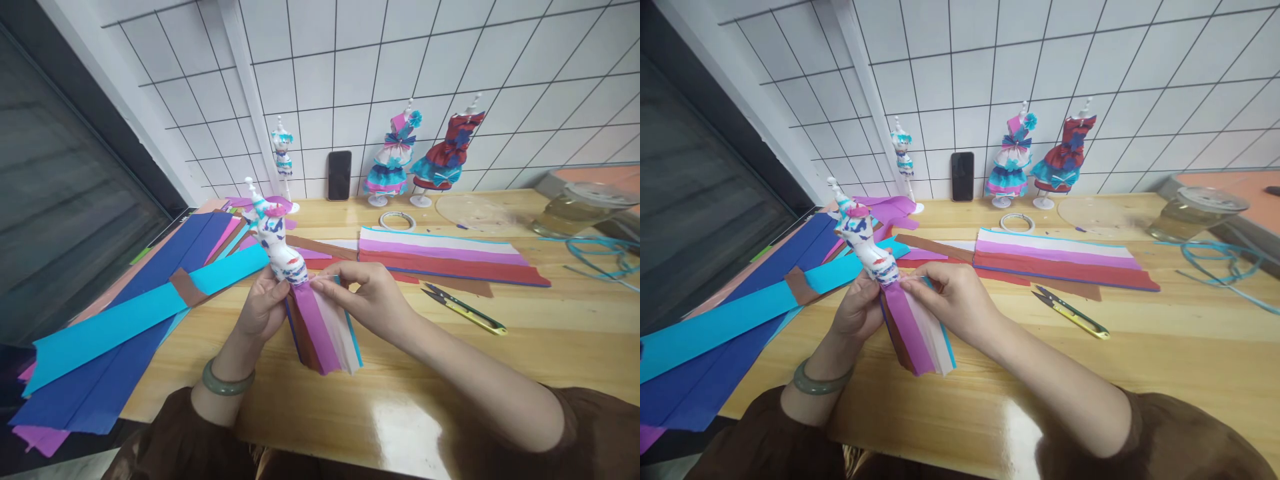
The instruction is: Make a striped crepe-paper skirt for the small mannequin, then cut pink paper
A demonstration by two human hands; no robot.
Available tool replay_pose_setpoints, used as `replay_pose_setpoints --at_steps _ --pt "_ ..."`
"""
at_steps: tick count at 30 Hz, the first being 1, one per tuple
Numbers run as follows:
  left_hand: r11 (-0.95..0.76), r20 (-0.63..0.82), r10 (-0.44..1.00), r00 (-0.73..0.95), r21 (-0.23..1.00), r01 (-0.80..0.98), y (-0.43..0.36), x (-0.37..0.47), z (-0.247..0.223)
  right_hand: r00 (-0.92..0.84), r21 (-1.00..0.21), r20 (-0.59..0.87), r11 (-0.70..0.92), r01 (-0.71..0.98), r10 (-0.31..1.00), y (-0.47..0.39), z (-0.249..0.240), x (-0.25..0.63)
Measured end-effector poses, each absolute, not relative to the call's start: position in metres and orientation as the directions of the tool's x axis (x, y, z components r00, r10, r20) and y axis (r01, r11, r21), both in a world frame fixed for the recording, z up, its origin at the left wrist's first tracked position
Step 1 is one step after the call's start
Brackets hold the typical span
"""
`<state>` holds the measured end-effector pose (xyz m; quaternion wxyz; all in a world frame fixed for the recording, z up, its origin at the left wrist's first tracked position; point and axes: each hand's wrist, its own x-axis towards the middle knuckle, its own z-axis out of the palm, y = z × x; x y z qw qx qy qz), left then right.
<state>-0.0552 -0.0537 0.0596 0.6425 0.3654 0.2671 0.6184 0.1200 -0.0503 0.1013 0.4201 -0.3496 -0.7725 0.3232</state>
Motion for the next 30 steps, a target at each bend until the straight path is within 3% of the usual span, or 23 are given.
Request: replay_pose_setpoints --at_steps 14,30 --pt "-0.002 0.140 0.972 0.188 0.807 -0.590 -0.0555 -0.0540 0.0611 -0.400 -0.847 0.335 0.458 0.269 0.853 -0.0519 0.1020 0.1184" --pt "-0.008 0.134 0.976 0.170 0.806 -0.592 -0.0540 -0.0551 0.0594 -0.402 -0.876 0.296 0.414 0.247 0.867 -0.0550 0.1065 0.1189"
